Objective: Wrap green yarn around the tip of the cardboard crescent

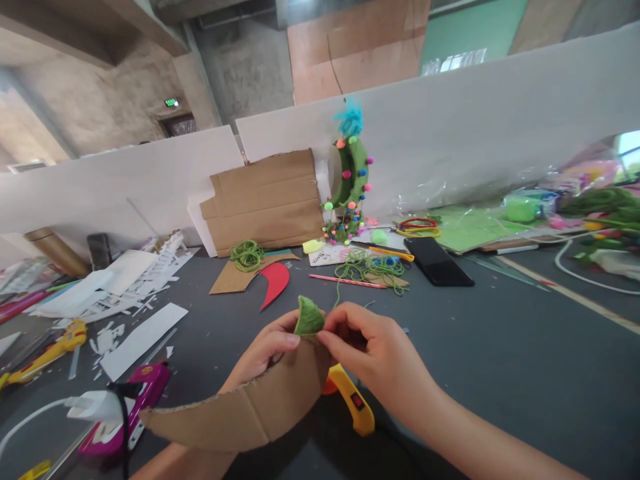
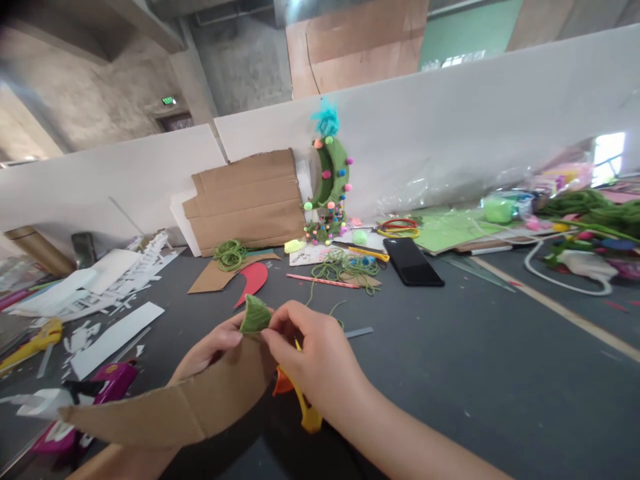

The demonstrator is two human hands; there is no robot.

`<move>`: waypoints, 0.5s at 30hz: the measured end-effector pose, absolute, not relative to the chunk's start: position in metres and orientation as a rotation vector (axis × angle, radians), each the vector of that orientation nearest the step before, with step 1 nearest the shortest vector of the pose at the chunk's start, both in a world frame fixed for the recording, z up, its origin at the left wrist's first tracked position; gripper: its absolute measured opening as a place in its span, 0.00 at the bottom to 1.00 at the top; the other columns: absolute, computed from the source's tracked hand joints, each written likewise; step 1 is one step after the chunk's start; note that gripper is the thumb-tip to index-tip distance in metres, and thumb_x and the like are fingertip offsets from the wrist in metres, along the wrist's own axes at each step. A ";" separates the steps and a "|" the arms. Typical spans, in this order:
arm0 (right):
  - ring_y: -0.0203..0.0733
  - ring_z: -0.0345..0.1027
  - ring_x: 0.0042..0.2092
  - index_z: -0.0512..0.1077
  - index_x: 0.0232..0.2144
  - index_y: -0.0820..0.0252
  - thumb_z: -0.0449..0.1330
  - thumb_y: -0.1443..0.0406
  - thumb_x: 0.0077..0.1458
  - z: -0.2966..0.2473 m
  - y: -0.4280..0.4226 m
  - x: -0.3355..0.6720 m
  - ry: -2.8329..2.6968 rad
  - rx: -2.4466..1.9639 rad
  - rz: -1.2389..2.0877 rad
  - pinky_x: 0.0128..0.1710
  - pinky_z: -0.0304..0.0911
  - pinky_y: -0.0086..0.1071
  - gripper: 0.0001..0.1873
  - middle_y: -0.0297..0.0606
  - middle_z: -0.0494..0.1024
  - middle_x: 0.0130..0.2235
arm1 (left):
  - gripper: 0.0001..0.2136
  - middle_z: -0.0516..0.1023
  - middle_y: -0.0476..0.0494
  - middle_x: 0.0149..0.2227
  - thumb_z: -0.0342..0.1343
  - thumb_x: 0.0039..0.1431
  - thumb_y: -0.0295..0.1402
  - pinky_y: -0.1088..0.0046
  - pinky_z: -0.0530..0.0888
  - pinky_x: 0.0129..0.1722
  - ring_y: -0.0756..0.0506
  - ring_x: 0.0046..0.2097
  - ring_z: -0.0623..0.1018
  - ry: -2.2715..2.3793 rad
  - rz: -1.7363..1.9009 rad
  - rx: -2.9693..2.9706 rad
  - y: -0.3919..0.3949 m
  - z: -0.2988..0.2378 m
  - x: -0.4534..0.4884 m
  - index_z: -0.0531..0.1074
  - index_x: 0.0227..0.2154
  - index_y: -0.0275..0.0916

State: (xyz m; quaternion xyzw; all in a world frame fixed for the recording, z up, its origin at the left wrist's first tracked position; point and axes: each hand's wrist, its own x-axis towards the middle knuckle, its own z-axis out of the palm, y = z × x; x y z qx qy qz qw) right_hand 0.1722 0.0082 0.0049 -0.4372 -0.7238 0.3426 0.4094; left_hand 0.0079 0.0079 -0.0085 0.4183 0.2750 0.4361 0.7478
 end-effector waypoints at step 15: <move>0.34 0.60 0.23 0.71 0.27 0.59 0.57 0.63 0.48 0.013 0.014 0.179 -1.769 -1.163 1.091 0.22 0.54 0.27 0.05 0.28 0.65 0.19 | 0.16 0.77 0.47 0.38 0.50 0.47 0.26 0.72 0.69 0.37 0.46 0.36 0.76 0.634 0.937 0.923 0.002 0.001 0.003 0.73 0.40 0.41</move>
